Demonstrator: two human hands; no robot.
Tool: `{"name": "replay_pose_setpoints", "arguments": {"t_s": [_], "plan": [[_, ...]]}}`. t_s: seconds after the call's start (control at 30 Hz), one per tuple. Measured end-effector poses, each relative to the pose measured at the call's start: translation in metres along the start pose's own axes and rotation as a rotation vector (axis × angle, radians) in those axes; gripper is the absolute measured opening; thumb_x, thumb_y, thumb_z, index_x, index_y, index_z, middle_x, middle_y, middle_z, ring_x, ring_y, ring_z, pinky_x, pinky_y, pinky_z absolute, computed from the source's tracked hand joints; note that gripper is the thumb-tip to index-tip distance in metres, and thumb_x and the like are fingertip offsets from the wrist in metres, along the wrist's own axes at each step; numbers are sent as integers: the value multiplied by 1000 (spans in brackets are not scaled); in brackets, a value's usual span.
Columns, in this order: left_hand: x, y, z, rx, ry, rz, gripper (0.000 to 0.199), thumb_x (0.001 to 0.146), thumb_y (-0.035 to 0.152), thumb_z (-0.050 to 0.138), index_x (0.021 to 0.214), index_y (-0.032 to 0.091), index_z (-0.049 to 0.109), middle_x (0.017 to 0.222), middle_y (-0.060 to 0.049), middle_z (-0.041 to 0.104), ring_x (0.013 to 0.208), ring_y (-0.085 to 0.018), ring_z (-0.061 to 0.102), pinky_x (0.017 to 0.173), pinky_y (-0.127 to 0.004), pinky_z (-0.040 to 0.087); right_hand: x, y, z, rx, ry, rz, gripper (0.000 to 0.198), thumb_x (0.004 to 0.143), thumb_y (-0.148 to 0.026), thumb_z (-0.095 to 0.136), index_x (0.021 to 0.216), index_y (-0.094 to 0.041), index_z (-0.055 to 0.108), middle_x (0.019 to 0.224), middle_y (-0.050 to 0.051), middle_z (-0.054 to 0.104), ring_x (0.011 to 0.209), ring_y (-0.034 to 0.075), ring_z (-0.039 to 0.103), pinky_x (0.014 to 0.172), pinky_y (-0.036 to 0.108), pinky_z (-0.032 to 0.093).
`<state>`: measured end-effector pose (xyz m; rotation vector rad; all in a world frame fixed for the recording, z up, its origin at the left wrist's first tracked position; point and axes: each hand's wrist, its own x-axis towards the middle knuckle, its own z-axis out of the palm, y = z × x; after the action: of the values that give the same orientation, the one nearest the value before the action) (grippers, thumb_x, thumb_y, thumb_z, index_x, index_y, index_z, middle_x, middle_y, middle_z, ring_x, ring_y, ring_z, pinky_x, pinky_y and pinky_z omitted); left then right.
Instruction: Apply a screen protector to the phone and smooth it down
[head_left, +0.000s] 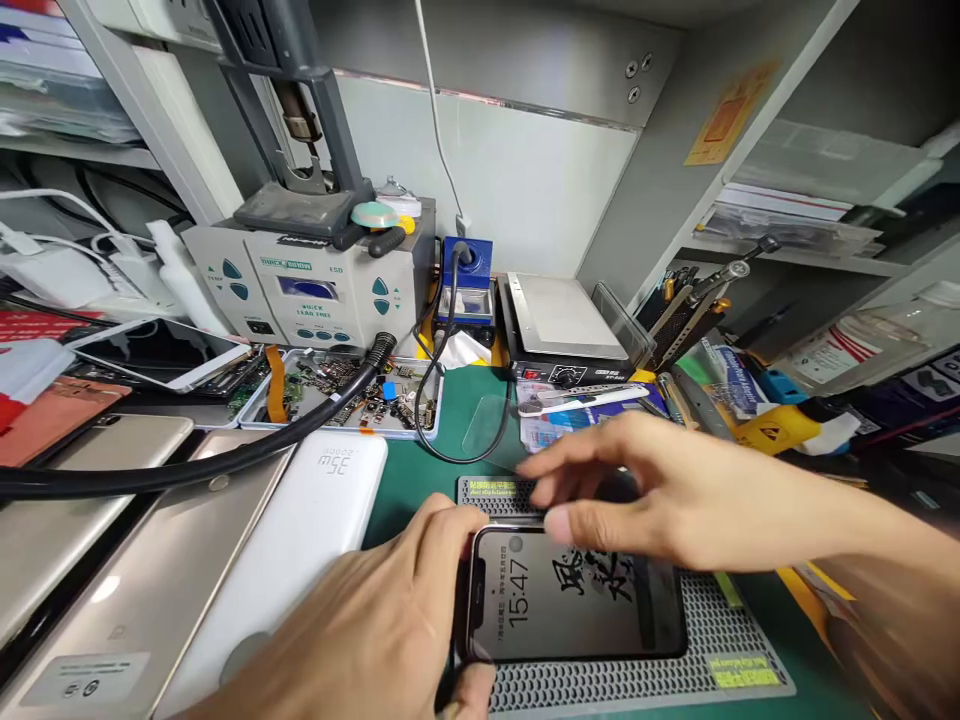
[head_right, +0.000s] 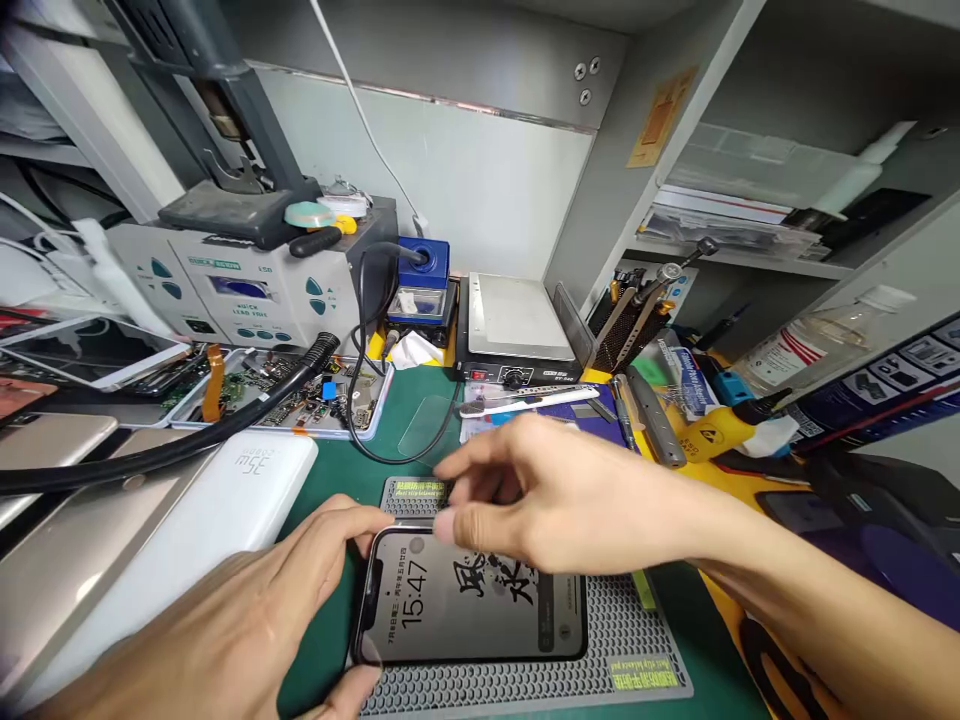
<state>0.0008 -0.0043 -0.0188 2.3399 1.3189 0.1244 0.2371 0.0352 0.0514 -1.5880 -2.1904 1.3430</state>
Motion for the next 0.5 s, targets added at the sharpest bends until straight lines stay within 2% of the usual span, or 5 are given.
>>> {"name": "replay_pose_setpoints", "arguments": {"t_s": [0.07, 0.13, 0.3, 0.43, 0.5], "plan": [[1, 2, -6, -19, 7, 11, 50, 71, 21, 53, 121, 27, 49, 103, -3, 63, 87, -23, 66, 75, -32, 52, -1, 0, 2, 138, -183, 2, 38, 86, -39, 68, 120, -21, 70, 98, 2, 74, 82, 18, 67, 67, 26, 52], [1, 3, -13, -85, -26, 29, 53, 72, 20, 54, 124, 26, 47, 108, -4, 63, 91, -22, 66, 78, -31, 51, 0, 2, 4, 211, -232, 2, 34, 87, -31, 66, 119, -21, 70, 93, 2, 74, 77, 16, 65, 67, 26, 50], [-1, 4, -18, -341, -11, 77, 54, 78, 19, 54, 129, 28, 39, 102, 0, 59, 89, -17, 61, 75, -29, 51, 4, 13, 7, 407, -190, -25, 38, 77, -12, 69, 114, -18, 73, 93, 3, 75, 79, 14, 66, 73, 26, 50], [1, 1, -9, -593, 30, 70, 63, 81, 19, 57, 138, 24, 29, 102, -1, 55, 80, -14, 57, 69, -28, 51, 7, 23, 12, 697, -113, 9, 43, 68, -6, 74, 110, -13, 74, 91, 5, 77, 77, 13, 67, 76, 26, 50], [3, 1, -9, -768, 38, 71, 64, 84, 18, 58, 141, 23, 28, 107, -3, 56, 79, -12, 55, 73, -30, 51, 6, 26, 15, 767, -69, 13, 44, 66, -6, 75, 110, -12, 74, 87, 5, 77, 74, 13, 68, 76, 26, 51]]}}
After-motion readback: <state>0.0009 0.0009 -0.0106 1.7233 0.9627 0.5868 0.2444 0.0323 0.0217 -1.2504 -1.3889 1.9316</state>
